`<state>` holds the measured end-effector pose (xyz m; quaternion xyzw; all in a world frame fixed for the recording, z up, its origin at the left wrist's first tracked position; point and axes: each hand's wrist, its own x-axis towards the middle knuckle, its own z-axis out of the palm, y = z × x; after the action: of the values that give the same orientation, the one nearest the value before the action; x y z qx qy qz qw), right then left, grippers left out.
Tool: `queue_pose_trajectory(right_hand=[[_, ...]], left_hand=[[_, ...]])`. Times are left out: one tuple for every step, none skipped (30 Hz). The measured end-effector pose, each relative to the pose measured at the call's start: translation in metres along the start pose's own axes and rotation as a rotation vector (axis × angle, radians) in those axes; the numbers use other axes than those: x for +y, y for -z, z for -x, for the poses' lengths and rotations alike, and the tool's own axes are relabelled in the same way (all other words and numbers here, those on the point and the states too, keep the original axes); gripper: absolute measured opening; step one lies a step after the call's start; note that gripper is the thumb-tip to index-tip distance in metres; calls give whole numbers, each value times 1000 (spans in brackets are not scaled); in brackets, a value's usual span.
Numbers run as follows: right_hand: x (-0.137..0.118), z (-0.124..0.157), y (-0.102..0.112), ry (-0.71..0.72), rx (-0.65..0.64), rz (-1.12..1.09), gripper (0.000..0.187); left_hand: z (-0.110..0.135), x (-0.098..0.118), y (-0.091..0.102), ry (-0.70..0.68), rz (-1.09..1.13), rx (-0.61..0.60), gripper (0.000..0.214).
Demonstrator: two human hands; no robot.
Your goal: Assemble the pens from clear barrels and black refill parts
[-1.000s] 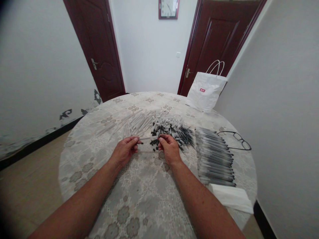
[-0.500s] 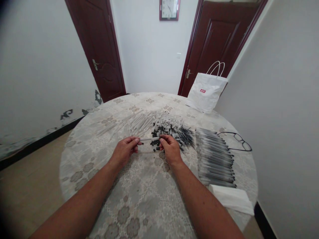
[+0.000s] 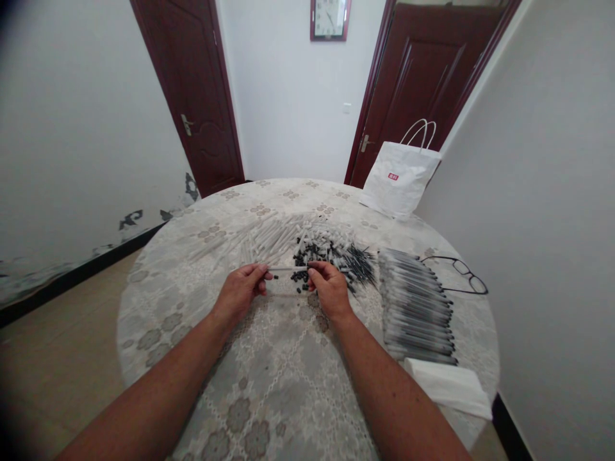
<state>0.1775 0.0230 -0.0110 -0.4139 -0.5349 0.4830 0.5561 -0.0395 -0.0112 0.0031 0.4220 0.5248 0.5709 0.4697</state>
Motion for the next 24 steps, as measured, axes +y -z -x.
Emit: queue_pose_trajectory(right_hand=[[-1, 0, 0, -3, -5, -2, 33], [-1, 1, 0, -5, -9, 0, 33], [-2, 1, 0, -5, -12, 6, 33], [-3, 1, 0, -2, -12, 18, 33], [-3, 1, 0, 2, -9, 35, 33], [-4, 1, 0, 7, -5, 55, 32], [-5, 1, 0, 15, 3, 77, 32], [-6, 2, 0, 22, 8, 99, 31], [-7, 2, 0, 30, 12, 118, 31], [-7, 2, 0, 36, 14, 131, 31], [-8, 3, 0, 41, 13, 138, 31], [-9, 3, -1, 44, 10, 139, 30], [-9, 4, -1, 46, 6, 136, 30], [-9, 4, -1, 46, 3, 129, 30], [-9, 4, -2, 42, -1, 121, 30], [-9, 4, -2, 38, -4, 115, 30], [-9, 5, -1, 34, -6, 112, 31], [-8, 5, -1, 32, -6, 115, 31], [-8, 5, -1, 32, -9, 120, 31], [-8, 5, -1, 36, -12, 127, 32], [-8, 4, -1, 39, -14, 135, 32], [-8, 4, 0, 40, -14, 141, 32], [-7, 4, 0, 39, -14, 146, 33], [-7, 3, 0, 37, -14, 153, 34]], left_hand=[[0, 1, 0, 2, 11, 8, 40], [0, 1, 0, 2, 22, 12, 39], [0, 2, -1, 1, 31, 14, 39], [1, 2, -1, 2, 36, 13, 39], [1, 3, -1, 5, 39, 10, 39], [1, 4, -1, 7, 42, 8, 38], [1, 4, -1, 8, 44, 8, 38], [1, 4, -1, 9, 46, 10, 38], [1, 4, -1, 9, 46, 13, 38], [1, 4, 0, 7, 46, 16, 39], [0, 3, 0, 5, 46, 20, 39], [0, 3, 0, 4, 45, 25, 39], [0, 2, 0, 4, 46, 29, 40], [0, 2, 1, 5, 49, 33, 40], [0, 2, 1, 8, 53, 34, 40], [0, 2, 1, 13, 55, 29, 40], [0, 2, 1, 17, 58, 21, 40], [0, 3, 1, 20, 58, 12, 40], [0, 3, 1, 23, 57, 6, 40], [0, 4, 1, 23, 55, 5, 39], [0, 4, 1, 22, 54, 5, 39], [0, 4, 1, 20, 55, 5, 38], [0, 5, 1, 18, 59, 2, 38], [1, 5, 1, 15, 67, -6, 38]])
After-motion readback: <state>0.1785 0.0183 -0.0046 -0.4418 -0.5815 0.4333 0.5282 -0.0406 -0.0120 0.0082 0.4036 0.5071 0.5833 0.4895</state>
